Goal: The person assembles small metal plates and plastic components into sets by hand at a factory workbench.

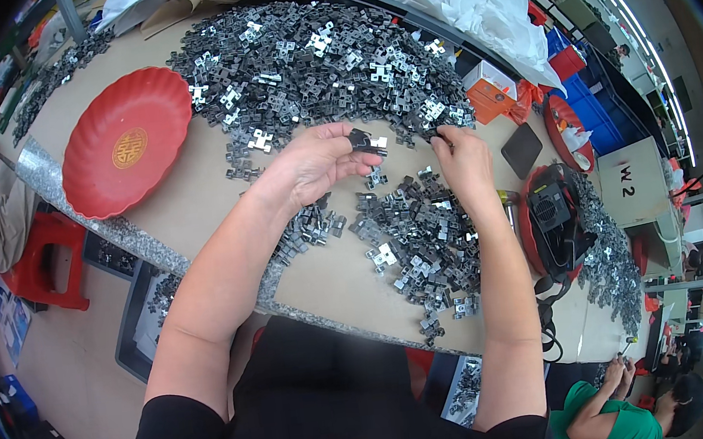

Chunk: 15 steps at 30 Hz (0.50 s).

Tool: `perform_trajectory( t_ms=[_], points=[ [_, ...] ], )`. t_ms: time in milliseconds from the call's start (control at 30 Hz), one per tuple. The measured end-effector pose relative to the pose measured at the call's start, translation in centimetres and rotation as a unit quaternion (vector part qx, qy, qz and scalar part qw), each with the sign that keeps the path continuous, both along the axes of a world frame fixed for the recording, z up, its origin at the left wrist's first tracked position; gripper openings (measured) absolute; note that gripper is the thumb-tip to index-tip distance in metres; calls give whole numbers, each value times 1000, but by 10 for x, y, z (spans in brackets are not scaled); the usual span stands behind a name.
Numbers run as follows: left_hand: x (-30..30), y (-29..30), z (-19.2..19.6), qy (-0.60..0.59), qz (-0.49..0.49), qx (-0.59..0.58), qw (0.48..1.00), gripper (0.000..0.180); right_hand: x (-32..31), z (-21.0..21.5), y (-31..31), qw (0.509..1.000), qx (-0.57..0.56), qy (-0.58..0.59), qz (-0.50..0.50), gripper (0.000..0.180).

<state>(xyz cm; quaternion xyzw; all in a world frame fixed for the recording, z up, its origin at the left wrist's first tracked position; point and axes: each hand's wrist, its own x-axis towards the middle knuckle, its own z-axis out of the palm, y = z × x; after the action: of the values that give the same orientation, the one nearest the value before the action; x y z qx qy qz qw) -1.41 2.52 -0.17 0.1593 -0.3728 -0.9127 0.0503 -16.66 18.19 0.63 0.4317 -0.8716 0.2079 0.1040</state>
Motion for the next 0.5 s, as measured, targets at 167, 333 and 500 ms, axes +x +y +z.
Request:
perform_trajectory(
  t_ms=[167,333,500],
  points=[
    [0,0,-9,-12,3,-33,999,10,45,10,0,813,-226,-529,90,25],
    [-1,6,-6,-20,11,-42,999,8,58,1,-7,794,-255,-542,101,41],
    [0,6,-7,-1,-3,-85,996,7,56,-1,-6,774,-252,-574,91,39]
  ],
)
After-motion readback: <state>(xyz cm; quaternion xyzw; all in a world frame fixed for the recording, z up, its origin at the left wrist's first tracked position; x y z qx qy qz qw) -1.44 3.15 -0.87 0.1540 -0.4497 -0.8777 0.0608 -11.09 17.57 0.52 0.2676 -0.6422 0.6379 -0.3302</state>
